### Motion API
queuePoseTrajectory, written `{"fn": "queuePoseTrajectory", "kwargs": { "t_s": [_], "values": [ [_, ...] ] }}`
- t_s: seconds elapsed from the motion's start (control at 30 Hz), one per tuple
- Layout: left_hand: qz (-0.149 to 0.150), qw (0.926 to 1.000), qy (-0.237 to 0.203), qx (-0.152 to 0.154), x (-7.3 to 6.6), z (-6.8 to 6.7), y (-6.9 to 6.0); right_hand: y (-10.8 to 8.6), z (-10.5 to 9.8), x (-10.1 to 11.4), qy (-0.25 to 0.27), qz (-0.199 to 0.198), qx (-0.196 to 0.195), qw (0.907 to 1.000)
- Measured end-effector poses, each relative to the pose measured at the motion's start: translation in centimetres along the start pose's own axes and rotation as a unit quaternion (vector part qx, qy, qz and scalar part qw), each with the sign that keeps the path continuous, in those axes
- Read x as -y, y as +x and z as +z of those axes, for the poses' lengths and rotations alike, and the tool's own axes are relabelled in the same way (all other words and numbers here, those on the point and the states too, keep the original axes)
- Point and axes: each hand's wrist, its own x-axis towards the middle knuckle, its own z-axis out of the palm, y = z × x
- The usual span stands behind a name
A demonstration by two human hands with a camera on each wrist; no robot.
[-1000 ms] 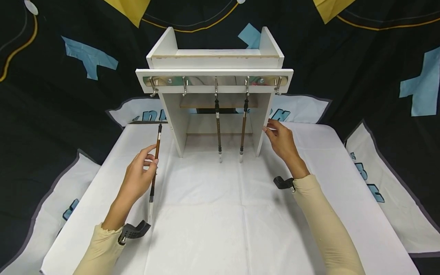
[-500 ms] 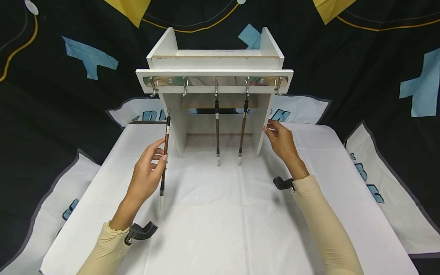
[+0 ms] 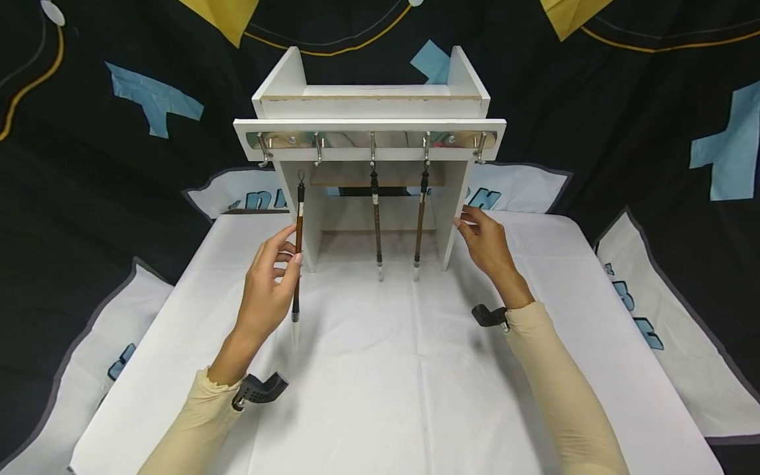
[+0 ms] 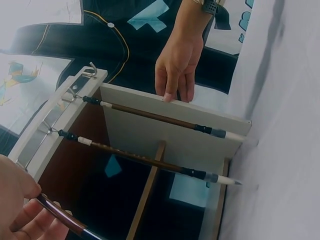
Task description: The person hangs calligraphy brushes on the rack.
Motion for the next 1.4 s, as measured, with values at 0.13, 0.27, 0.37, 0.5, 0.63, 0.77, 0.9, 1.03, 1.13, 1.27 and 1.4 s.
{"fn": "queuePoseTrajectory", "kwargs": {
  "t_s": [0.13,0.27,0.37,0.5,0.63,0.77,0.9,1.03,1.13,1.27,1.4],
  "values": [
    [0.008,1.0,-0.003,-0.003,-0.3,0.5,0.6,0.0,0.0,-0.1,0.001,-0.001,0.0,1.0],
    [0.016,0.9998,-0.01,-0.006,-0.5,1.0,1.1,0.0,0.0,-0.1,0.003,0.0,-0.001,1.0],
    [0.02,0.9997,-0.007,-0.009,-0.4,1.3,1.4,0.0,0.0,-0.1,0.002,0.002,0.0,1.0],
    [0.021,0.9997,0.001,-0.009,-0.1,1.7,1.6,0.1,0.1,-0.1,-0.001,0.005,-0.001,1.0],
    [0.02,0.9998,0.003,-0.007,0.1,1.9,1.7,0.1,0.1,0.0,-0.001,0.005,0.0,1.0],
    [0.02,0.9998,0.002,-0.007,0.3,2.1,1.8,0.1,0.0,0.0,0.0,0.004,-0.001,1.0],
    [0.023,0.9997,0.007,-0.01,0.3,2.2,1.8,0.1,0.0,-0.1,0.001,0.006,-0.001,1.0],
    [0.03,0.9994,0.012,-0.013,0.1,2.2,1.8,0.0,0.1,-0.1,0.0,0.007,-0.001,1.0],
    [0.033,0.9992,0.014,-0.015,-0.1,2.1,1.9,0.1,0.1,-0.2,-0.001,0.004,-0.005,1.0],
    [0.029,0.9993,0.015,-0.017,0.0,2.2,2.0,0.1,0.1,-0.1,0.0,0.002,-0.004,1.0],
    [0.024,0.9995,0.016,-0.014,0.1,2.2,2.1,0.1,0.1,-0.2,0.001,0.004,-0.004,1.0]
  ]
}}
